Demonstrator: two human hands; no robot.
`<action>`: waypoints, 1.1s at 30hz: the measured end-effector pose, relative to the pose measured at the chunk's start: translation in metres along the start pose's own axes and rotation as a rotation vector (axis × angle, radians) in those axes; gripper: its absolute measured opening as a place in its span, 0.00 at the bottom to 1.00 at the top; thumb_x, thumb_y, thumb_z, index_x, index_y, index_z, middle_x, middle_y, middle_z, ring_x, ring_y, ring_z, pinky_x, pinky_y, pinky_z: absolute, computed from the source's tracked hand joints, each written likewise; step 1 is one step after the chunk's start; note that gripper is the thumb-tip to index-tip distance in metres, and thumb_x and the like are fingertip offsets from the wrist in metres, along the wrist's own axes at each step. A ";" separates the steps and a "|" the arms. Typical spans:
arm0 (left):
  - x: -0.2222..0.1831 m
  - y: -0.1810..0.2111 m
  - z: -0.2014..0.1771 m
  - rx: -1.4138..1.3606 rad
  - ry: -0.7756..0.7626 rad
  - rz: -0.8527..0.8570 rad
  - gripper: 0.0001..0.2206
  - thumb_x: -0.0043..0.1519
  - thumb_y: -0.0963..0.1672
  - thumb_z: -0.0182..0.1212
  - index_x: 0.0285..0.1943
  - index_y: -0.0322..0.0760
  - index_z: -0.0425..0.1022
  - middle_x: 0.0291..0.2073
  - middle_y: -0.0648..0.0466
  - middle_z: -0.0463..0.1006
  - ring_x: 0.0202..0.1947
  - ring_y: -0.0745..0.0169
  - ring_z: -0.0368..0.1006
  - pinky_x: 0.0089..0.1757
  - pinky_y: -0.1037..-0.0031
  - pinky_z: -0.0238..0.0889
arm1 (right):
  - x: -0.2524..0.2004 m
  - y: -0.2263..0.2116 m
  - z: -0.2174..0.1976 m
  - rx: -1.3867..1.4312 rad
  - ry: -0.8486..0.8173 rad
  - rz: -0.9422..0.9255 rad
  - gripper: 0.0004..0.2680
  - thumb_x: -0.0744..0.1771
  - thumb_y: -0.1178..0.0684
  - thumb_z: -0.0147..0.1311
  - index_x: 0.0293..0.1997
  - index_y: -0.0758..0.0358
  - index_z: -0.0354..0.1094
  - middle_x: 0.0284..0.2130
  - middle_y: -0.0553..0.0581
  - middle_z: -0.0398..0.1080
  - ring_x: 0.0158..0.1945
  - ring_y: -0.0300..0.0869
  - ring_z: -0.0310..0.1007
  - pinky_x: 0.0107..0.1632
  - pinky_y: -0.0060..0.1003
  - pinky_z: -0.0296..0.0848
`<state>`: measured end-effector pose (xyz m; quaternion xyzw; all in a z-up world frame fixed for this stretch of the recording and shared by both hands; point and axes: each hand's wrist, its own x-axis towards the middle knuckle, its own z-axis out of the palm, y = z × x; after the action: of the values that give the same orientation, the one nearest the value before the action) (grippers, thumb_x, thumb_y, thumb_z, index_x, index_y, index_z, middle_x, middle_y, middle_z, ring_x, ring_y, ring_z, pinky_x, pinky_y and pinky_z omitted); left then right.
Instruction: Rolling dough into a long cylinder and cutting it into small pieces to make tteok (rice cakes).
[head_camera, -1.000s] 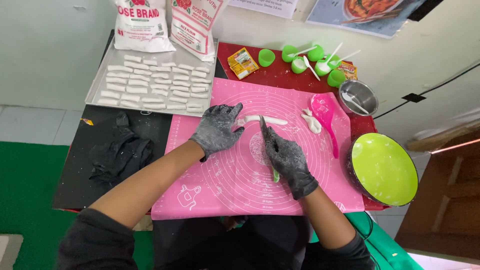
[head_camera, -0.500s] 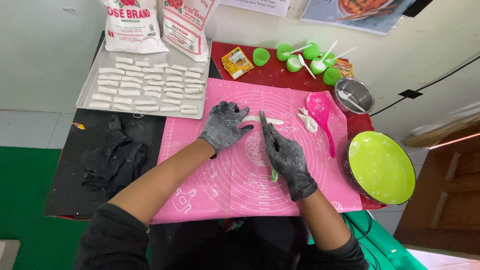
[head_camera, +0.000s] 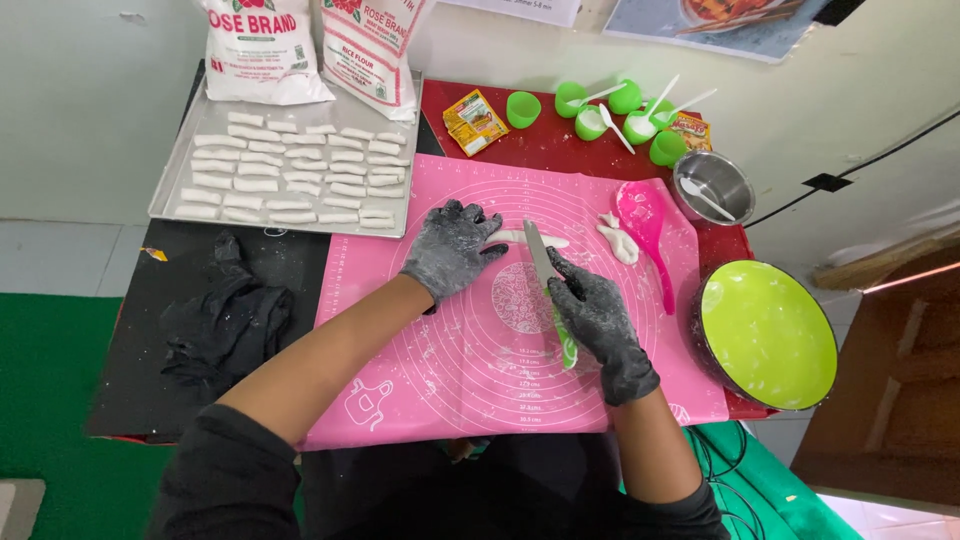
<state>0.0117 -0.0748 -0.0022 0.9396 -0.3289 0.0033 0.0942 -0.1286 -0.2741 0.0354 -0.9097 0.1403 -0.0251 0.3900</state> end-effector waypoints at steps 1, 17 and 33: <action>0.001 0.000 0.000 -0.008 -0.006 -0.002 0.26 0.67 0.60 0.43 0.69 0.56 0.70 0.53 0.52 0.76 0.54 0.49 0.71 0.51 0.57 0.63 | 0.000 0.004 0.001 0.007 -0.001 -0.006 0.16 0.65 0.47 0.58 0.61 0.46 0.74 0.31 0.63 0.78 0.40 0.51 0.79 0.39 0.48 0.74; 0.002 0.000 -0.007 -0.043 -0.018 -0.029 0.22 0.67 0.59 0.47 0.69 0.66 0.68 0.48 0.53 0.76 0.53 0.48 0.72 0.50 0.56 0.65 | 0.007 0.009 -0.002 0.064 -0.046 -0.038 0.15 0.66 0.47 0.59 0.60 0.46 0.75 0.31 0.58 0.79 0.39 0.46 0.79 0.41 0.44 0.75; 0.001 -0.016 -0.009 -0.097 0.056 -0.031 0.32 0.59 0.65 0.51 0.70 0.60 0.69 0.52 0.51 0.77 0.54 0.47 0.72 0.50 0.57 0.68 | 0.008 0.019 -0.007 0.168 -0.052 -0.047 0.16 0.66 0.49 0.59 0.62 0.47 0.73 0.33 0.58 0.80 0.41 0.44 0.79 0.43 0.43 0.76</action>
<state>0.0231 -0.0617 0.0036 0.9385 -0.3113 0.0120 0.1490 -0.1268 -0.2935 0.0263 -0.8772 0.1063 -0.0222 0.4677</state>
